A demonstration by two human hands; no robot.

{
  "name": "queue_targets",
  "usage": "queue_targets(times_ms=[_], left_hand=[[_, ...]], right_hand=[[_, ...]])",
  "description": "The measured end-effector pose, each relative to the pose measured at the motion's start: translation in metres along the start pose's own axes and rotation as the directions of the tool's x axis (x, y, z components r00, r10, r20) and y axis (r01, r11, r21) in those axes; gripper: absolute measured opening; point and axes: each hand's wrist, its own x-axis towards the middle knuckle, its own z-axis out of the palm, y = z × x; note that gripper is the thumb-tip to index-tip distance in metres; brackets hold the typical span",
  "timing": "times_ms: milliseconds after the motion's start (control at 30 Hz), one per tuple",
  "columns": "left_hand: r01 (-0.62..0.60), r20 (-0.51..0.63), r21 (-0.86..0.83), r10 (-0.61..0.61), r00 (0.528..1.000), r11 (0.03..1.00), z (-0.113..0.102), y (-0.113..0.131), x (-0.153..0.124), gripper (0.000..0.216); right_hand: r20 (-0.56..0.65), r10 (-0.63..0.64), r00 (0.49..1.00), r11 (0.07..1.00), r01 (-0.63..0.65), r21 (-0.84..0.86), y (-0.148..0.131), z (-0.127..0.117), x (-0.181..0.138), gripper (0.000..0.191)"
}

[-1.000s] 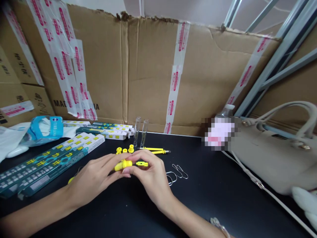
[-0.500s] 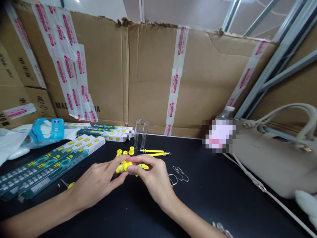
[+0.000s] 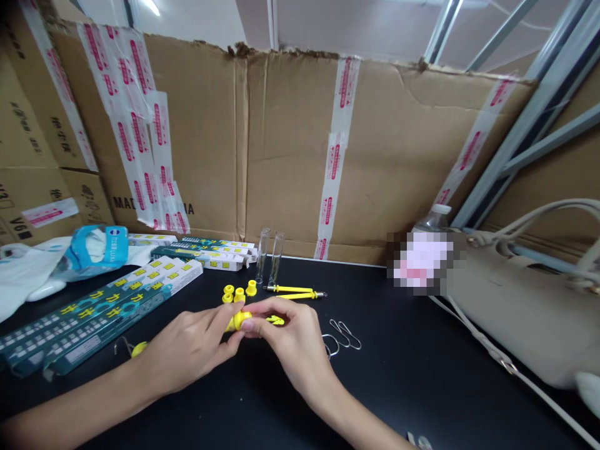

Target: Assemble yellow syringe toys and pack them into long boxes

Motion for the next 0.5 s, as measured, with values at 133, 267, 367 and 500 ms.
queue_targets(times_ms=[133,267,367,500], left_hand=[[0.041,0.001,-0.041,-0.041,0.999,0.998,-0.001,0.002,0.005,0.011],[0.071,-0.06,-0.158,-0.081,0.995,0.985,-0.005,0.002,0.011,0.007],[0.119,-0.039,-0.27,-0.135,0.99,0.955,-0.009,0.003,0.014,0.004],[0.176,0.013,-0.376,-0.185,0.983,0.91,-0.011,0.004,0.014,0.002]], right_hand=[[-0.023,-0.054,0.998,0.995,0.052,-0.08,-0.005,0.001,-0.001,0.01],[-0.06,-0.181,0.982,0.972,0.169,-0.164,-0.013,0.002,-0.003,0.006],[-0.048,-0.266,0.963,0.94,0.248,-0.234,-0.015,0.003,-0.004,0.007],[-0.018,-0.367,0.93,0.867,0.335,-0.369,-0.011,0.005,-0.005,0.012]])
